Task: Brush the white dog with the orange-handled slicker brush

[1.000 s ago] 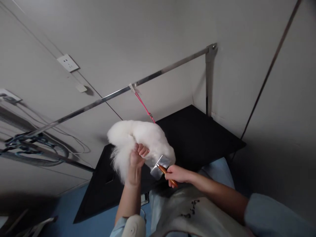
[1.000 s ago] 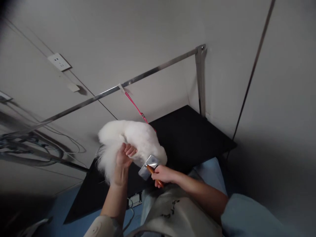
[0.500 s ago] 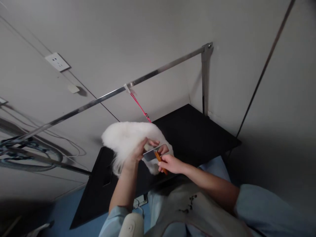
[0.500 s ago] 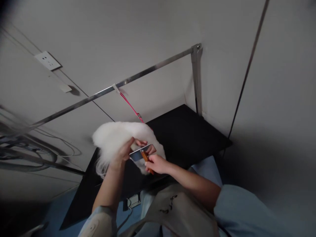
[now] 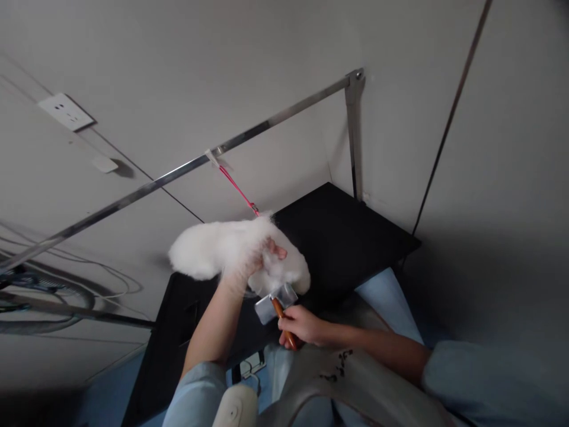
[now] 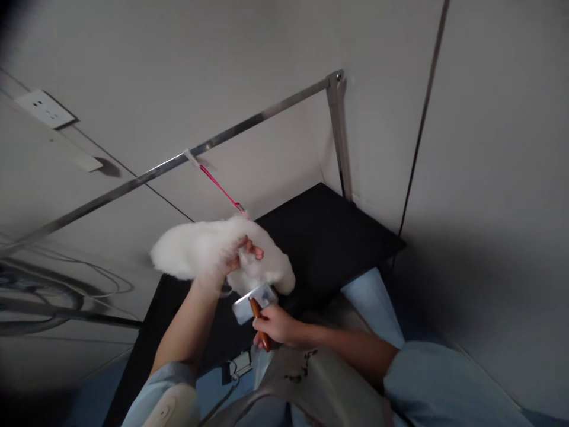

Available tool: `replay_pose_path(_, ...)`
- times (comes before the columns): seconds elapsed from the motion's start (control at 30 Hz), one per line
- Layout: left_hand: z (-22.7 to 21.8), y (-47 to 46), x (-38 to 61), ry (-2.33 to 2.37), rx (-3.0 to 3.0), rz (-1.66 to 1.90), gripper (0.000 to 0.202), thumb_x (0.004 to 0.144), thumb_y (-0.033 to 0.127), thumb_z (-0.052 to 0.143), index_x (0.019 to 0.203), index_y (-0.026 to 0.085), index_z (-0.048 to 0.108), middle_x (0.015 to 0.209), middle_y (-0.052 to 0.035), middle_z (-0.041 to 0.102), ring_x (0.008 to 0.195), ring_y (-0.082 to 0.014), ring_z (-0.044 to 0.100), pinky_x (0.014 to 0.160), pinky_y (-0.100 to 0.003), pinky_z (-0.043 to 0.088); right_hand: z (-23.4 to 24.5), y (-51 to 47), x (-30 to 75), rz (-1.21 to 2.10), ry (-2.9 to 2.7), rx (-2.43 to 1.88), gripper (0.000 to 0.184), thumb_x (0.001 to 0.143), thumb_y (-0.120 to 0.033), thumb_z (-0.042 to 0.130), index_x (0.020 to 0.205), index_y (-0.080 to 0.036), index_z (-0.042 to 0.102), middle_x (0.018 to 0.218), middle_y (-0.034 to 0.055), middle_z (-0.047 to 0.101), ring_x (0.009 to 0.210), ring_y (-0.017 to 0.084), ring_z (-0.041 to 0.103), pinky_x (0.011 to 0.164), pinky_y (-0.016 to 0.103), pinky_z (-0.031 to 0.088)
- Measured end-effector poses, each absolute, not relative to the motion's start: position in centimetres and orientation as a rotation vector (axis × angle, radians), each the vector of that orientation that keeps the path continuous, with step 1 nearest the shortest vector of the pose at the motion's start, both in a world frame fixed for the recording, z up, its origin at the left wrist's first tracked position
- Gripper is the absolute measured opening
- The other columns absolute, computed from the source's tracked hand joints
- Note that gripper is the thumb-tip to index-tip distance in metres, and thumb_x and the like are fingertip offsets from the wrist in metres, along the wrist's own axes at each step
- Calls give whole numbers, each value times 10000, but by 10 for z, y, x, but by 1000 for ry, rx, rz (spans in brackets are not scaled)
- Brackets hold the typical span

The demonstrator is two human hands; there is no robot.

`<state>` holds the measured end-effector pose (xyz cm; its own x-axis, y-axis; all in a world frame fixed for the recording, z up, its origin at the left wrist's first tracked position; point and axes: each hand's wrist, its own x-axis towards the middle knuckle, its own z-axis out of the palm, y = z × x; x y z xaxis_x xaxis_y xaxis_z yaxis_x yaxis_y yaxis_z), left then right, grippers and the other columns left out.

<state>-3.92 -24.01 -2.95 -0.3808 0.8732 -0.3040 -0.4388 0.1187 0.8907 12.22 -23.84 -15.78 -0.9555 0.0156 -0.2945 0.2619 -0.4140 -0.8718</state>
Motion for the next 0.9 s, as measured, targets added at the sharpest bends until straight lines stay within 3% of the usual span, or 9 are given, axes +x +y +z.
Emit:
replay_pose_path(0.13, -28, -236, -41, 1337, 440, 1472, 435, 908, 364, 511, 524, 220, 368, 471, -3, 449, 432, -129, 425, 524, -293, 448, -168, -248, 114, -2632, 1863, 546, 130, 862, -214, 569, 755, -159, 521, 682, 1, 660, 587, 101, 615, 541, 198, 464)
replay_pose_path(0.27, -26, -237, -43, 1368, 398, 1523, 463, 949, 338, 423, 524, 217, 286, 439, 38, 313, 406, -93, 300, 525, -279, 445, -190, -263, 114, -2448, 1623, 626, 179, 891, -229, 535, 728, -163, 500, 591, -9, 626, 485, 103, 582, 484, 206, 439)
replay_pose_path(0.43, -28, -250, -47, 1341, 514, 1525, 483, 886, 464, 547, 558, 227, 283, 444, 55, 251, 444, -102, 285, 506, -273, 412, -205, -264, 110, -2671, 1628, 553, 142, 884, -244, 569, 780, -163, 518, 699, 16, 675, 571, 110, 622, 542, 218, 481)
replay_pose_path(0.57, -31, -258, -52, 1292, 643, 1522, 508, 871, 507, 558, 551, 229, 277, 452, 61, 235, 439, -99, 284, 507, -271, 403, -219, -261, 109, -2440, 1558, 596, 198, 905, -245, 530, 725, -168, 507, 551, -14, 608, 453, 102, 559, 469, 210, 442)
replay_pose_path(0.73, -34, -259, -56, 1258, 717, 1546, 533, 847, 521, 588, 536, 232, 267, 437, 57, 241, 430, -103, 294, 493, -276, 383, -226, -249, 105, -2539, 1809, 564, 145, 882, -229, 574, 763, -156, 536, 700, 20, 675, 561, 99, 605, 522, 200, 457)
replay_pose_path(0.9, -38, -260, -54, 1237, 793, 1567, 552, 851, 517, 588, 526, 229, 246, 434, 65, 206, 407, -95, 255, 457, -268, 358, -223, -237, 106, -2362, 1717, 576, 187, 911, -200, 500, 727, -167, 491, 560, -22, 602, 449, 82, 544, 454, 183, 405)
